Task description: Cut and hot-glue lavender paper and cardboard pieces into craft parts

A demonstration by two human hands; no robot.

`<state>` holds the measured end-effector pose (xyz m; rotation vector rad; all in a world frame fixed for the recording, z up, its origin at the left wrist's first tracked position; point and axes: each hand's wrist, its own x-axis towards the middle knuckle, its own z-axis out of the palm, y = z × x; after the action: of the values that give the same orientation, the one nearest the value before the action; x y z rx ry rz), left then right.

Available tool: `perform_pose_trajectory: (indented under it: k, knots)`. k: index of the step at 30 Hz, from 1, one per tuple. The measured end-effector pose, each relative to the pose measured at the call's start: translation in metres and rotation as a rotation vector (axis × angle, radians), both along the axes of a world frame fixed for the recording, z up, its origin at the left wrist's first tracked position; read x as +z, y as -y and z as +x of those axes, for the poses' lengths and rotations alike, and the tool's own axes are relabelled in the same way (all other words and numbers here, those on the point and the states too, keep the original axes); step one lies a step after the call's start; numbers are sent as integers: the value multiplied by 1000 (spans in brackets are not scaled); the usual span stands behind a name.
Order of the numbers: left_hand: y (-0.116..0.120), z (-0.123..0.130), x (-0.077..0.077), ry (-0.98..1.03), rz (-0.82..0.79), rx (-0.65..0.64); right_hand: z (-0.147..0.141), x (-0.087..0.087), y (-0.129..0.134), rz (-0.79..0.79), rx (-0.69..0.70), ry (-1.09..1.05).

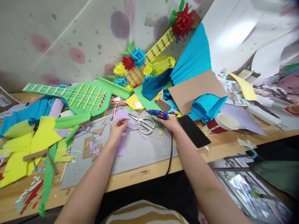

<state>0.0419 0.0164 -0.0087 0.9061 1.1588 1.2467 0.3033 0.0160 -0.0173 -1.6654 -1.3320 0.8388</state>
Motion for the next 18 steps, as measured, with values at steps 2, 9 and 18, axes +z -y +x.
perform_pose_trajectory:
  k: [2,9,18]
  knots:
    - [1,1,-1,1,1,-15,-3,-4,-2,-3,22,44]
    - [3,2,3,27,22,38,-4,8,8,98,-21,378]
    - [2,5,3,59,37,99,66,22,79,201,-220,854]
